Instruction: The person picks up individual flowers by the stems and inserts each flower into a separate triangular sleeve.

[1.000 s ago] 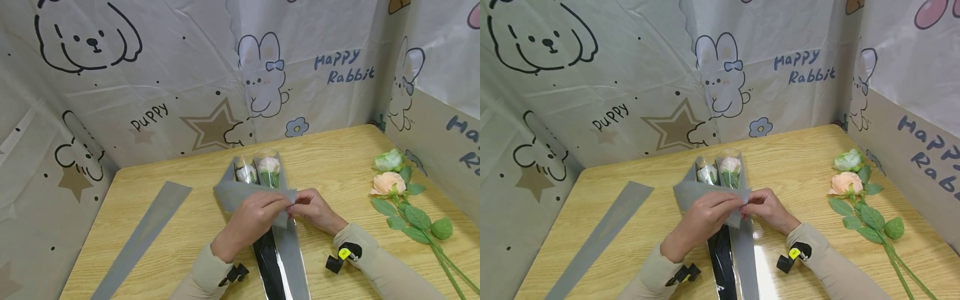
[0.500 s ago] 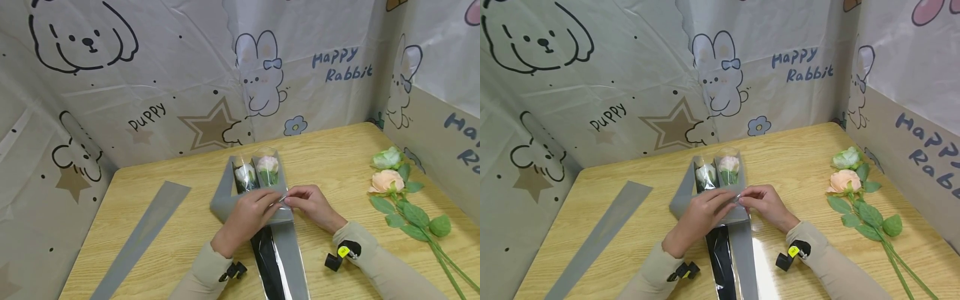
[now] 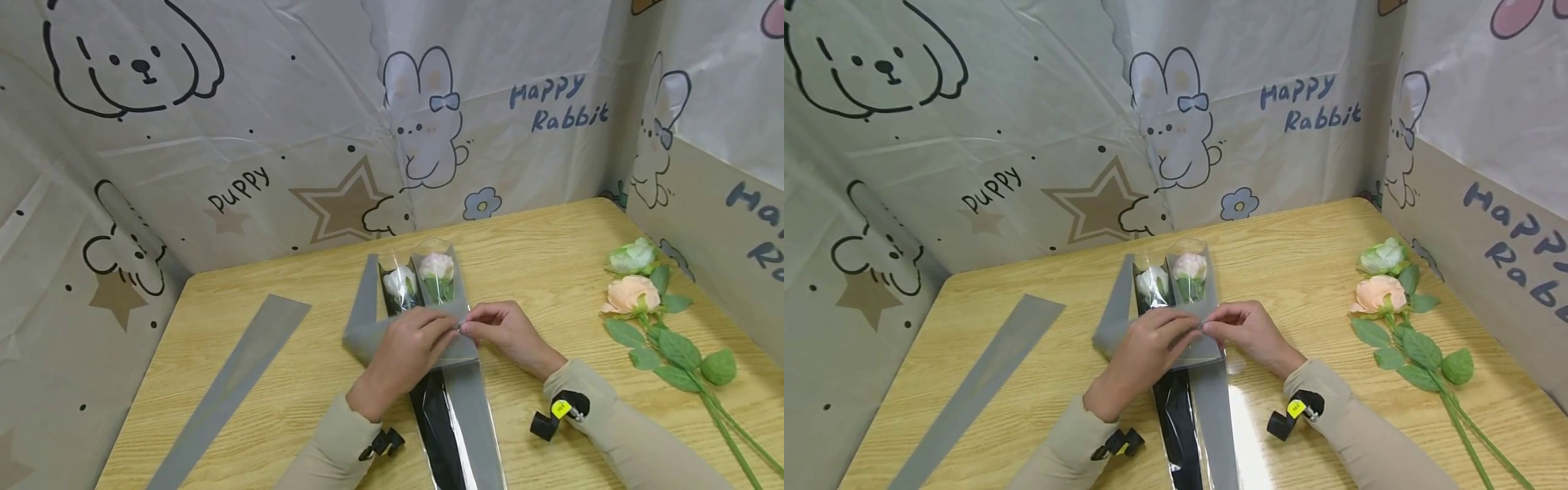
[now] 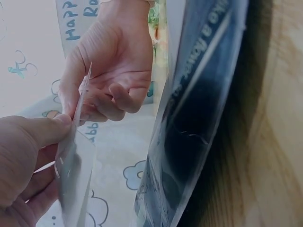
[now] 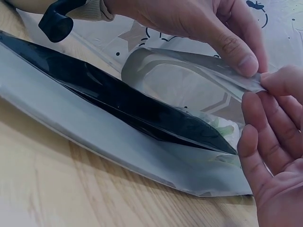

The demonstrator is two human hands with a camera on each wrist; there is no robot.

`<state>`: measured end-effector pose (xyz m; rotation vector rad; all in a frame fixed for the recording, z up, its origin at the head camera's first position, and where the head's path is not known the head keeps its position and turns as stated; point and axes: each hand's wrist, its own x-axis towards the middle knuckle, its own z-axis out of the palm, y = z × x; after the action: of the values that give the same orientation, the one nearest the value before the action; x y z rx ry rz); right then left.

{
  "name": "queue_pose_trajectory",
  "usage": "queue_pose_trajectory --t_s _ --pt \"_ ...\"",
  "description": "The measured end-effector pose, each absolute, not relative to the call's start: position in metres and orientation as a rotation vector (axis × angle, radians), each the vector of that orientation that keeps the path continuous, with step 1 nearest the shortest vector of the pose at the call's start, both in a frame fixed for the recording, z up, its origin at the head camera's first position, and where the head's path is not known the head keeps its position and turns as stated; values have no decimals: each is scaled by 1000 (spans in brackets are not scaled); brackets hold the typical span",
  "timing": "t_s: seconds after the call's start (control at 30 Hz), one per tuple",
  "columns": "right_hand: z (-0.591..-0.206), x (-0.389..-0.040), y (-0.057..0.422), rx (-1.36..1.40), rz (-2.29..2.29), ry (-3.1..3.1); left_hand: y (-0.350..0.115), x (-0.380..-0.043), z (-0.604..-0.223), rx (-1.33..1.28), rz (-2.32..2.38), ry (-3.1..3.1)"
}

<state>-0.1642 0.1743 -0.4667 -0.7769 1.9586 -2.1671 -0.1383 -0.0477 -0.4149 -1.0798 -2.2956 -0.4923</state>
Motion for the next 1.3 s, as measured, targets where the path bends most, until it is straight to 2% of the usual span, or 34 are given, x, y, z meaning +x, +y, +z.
queue_pose_trajectory --t_s 1.3 --pt "-461 -163 175 -643 -2016 2189 -47 -141 -417 -1055 -480 -2322"
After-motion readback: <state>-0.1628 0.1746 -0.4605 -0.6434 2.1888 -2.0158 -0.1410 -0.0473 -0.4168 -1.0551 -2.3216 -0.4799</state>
